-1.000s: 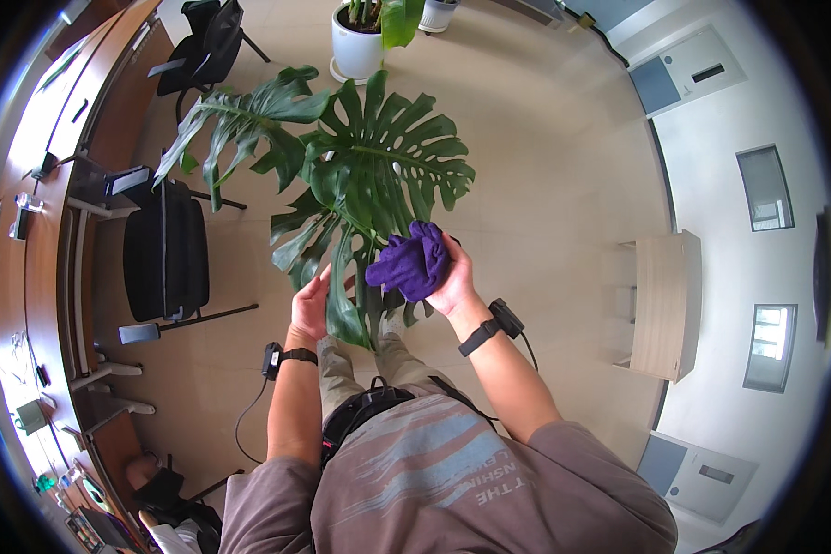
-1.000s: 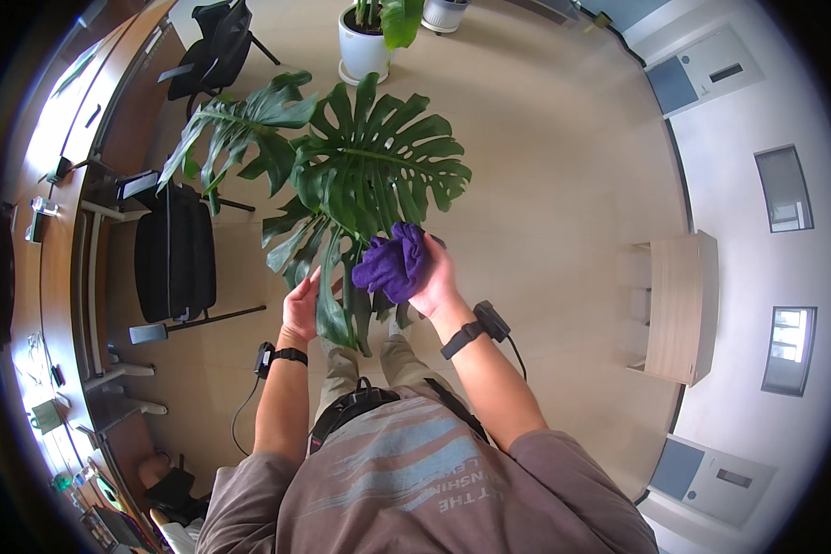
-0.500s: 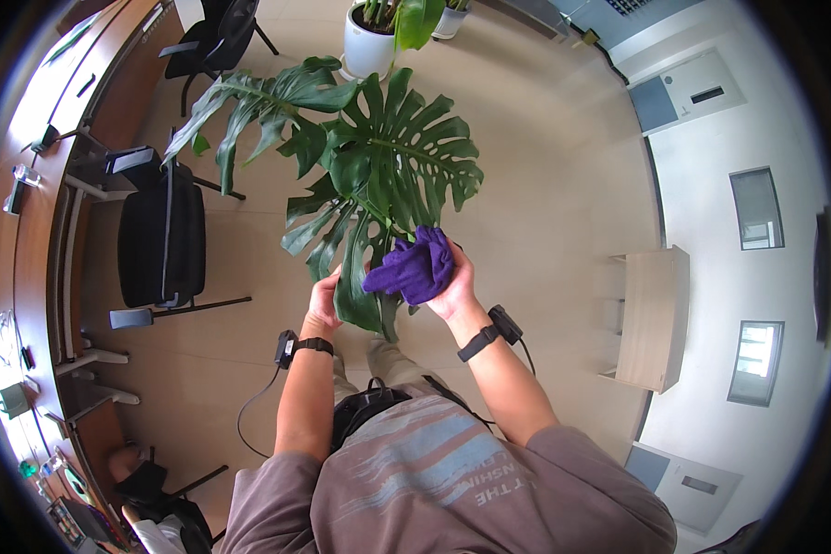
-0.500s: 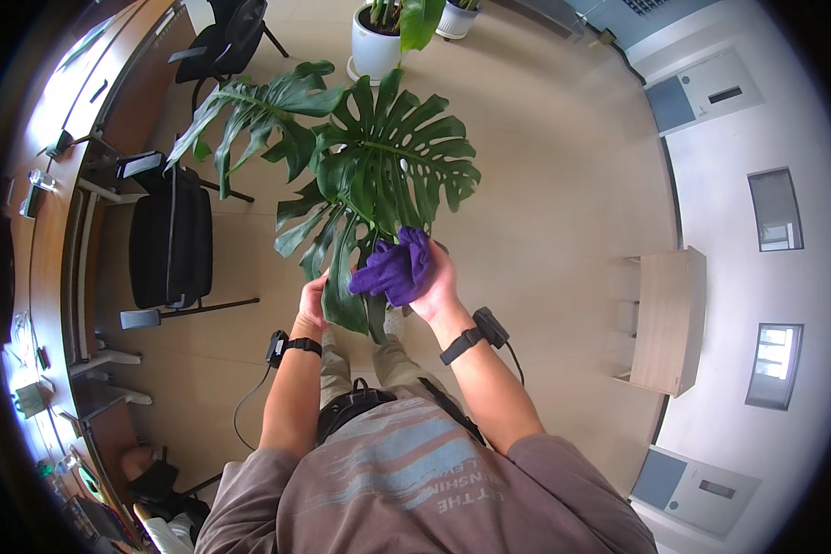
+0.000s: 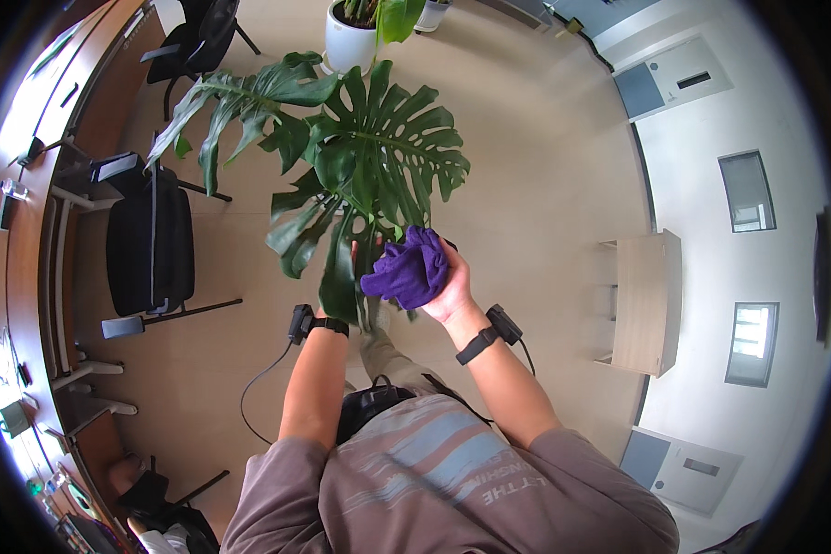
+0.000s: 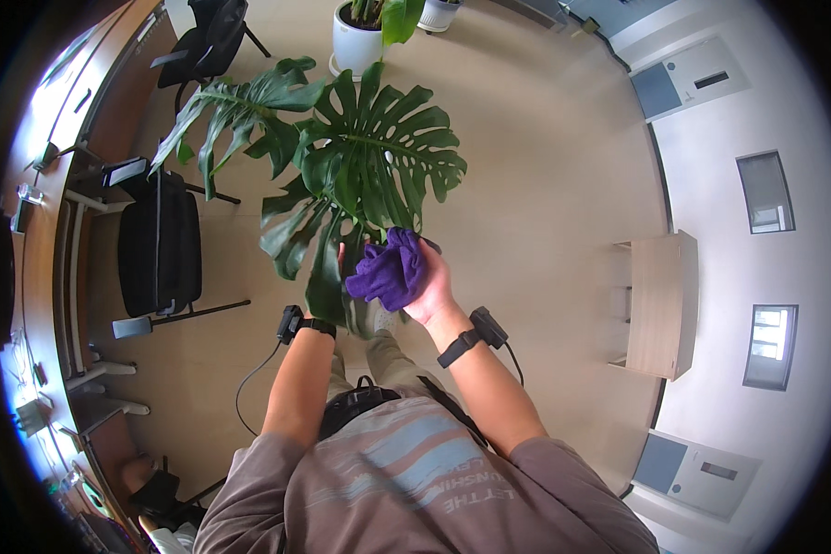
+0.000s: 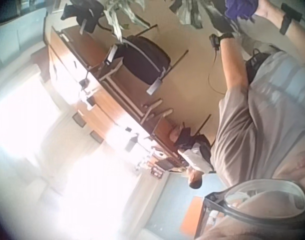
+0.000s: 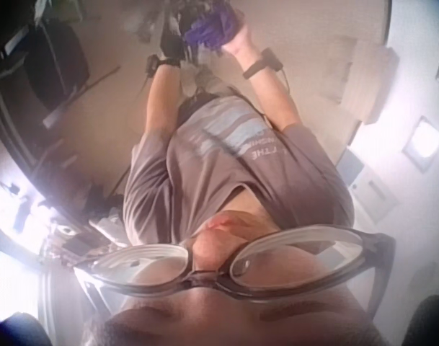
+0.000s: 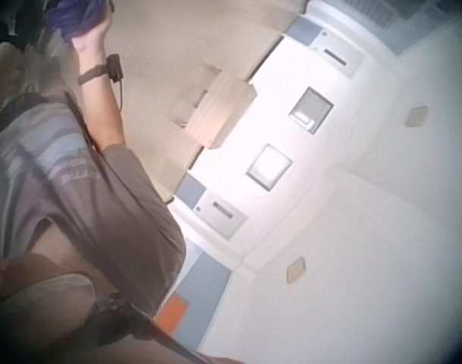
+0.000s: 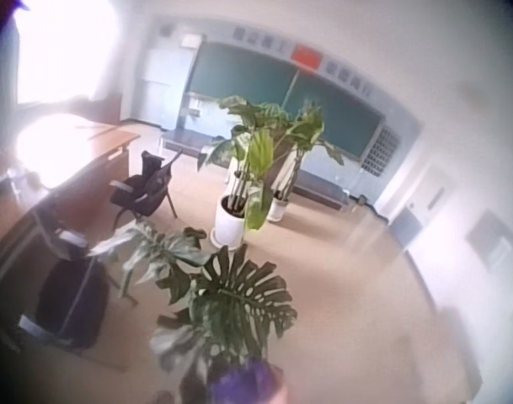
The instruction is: The person wipes the individual leaves of a potted monstera plant using a purple cloth.
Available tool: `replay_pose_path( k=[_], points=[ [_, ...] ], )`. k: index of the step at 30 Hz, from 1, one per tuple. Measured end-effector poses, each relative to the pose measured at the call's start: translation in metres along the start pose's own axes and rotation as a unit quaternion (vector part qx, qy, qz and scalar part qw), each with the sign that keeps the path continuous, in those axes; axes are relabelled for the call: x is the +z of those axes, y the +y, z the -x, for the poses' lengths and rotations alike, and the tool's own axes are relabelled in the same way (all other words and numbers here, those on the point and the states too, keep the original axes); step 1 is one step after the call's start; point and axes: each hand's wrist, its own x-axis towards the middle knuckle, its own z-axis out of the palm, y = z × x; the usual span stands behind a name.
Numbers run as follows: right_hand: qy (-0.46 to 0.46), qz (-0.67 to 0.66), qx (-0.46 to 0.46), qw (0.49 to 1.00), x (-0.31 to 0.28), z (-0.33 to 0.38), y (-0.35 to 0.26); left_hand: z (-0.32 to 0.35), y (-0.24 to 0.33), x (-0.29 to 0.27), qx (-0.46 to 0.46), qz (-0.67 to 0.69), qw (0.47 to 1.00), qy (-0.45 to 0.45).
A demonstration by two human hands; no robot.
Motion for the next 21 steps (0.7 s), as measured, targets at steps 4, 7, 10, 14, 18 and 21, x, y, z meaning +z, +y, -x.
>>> replay_pose_path(
  k=[4, 7, 10, 14, 18, 21],
  points=[
    [0.048, 0.01, -0.012, 0.999, -0.012, -0.003, 0.004, -0.001, -0.005, -0.012, -0.062, 0.095, 0.993, -0.032],
    [0.048, 0.027, -0.003, 0.998, -0.014, 0.0, 0.002, 0.003, -0.004, -0.009, -0.035, 0.063, 0.997, -0.032],
    [0.058, 0.035, -0.004, 0.998, -0.021, 0.002, -0.002, 0.01, 0.009, 0.023, -0.006, -0.14, 0.99, 0.029],
    [0.061, 0.048, 0.003, 0.997, -0.013, 0.013, -0.008, 0.015, 0.034, 0.01, -0.095, -0.226, 0.969, -0.011],
    [0.065, 0.135, 0.059, 0.987, -0.018, 0.021, -0.009, 0.014, 0.042, -0.039, -0.19, 0.018, 0.982, 0.005],
    [0.059, 0.21, 0.102, 0.97, -0.009, 0.02, -0.004, 0.027, 0.042, -0.051, -0.058, -0.05, 0.997, 0.009]
  ],
)
